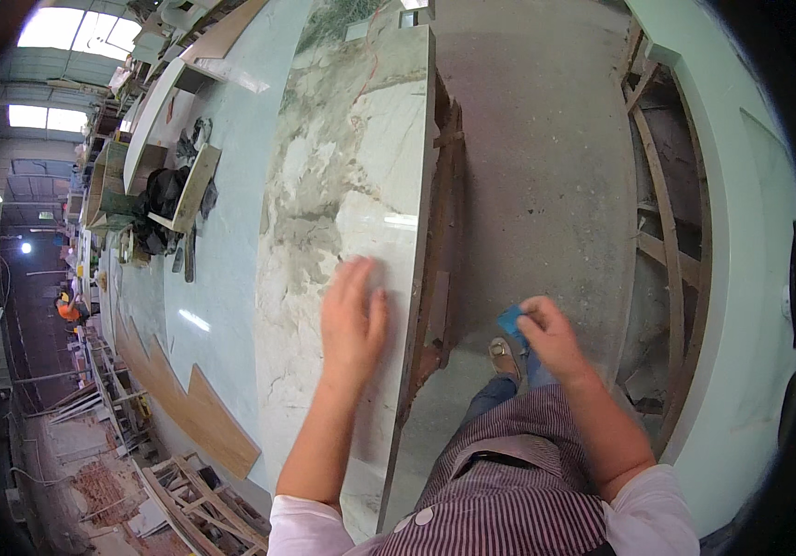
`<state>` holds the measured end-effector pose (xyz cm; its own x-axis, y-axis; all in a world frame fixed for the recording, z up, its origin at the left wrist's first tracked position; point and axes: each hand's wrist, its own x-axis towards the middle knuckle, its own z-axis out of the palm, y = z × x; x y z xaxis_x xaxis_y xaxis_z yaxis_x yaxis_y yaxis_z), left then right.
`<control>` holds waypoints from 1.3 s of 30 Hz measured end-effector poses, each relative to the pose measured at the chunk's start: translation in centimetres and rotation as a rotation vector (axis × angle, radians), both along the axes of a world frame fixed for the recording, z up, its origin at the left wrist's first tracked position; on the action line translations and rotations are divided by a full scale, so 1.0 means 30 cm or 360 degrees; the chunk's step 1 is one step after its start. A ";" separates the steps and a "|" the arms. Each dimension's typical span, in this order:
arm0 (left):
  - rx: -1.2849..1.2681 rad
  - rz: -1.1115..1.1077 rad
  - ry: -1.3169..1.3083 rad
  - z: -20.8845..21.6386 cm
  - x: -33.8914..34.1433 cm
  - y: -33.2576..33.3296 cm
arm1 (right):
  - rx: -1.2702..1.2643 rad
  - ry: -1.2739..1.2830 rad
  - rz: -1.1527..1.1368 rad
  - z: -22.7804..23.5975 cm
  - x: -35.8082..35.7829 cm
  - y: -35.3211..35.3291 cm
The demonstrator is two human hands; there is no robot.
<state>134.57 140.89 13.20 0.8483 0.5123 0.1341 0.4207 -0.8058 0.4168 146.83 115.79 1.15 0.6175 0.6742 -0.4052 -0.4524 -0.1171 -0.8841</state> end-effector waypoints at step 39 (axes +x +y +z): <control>0.0515 0.0276 0.0369 -0.131 0.588 0.447 | 0.0051 -0.0462 -0.0251 0.093 0.272 0.699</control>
<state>152.21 154.31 9.28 0.7798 0.6130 0.1274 0.6143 -0.7883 0.0332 154.99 136.77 3.93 0.8019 0.5706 -0.1771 -0.1914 -0.0354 -0.9809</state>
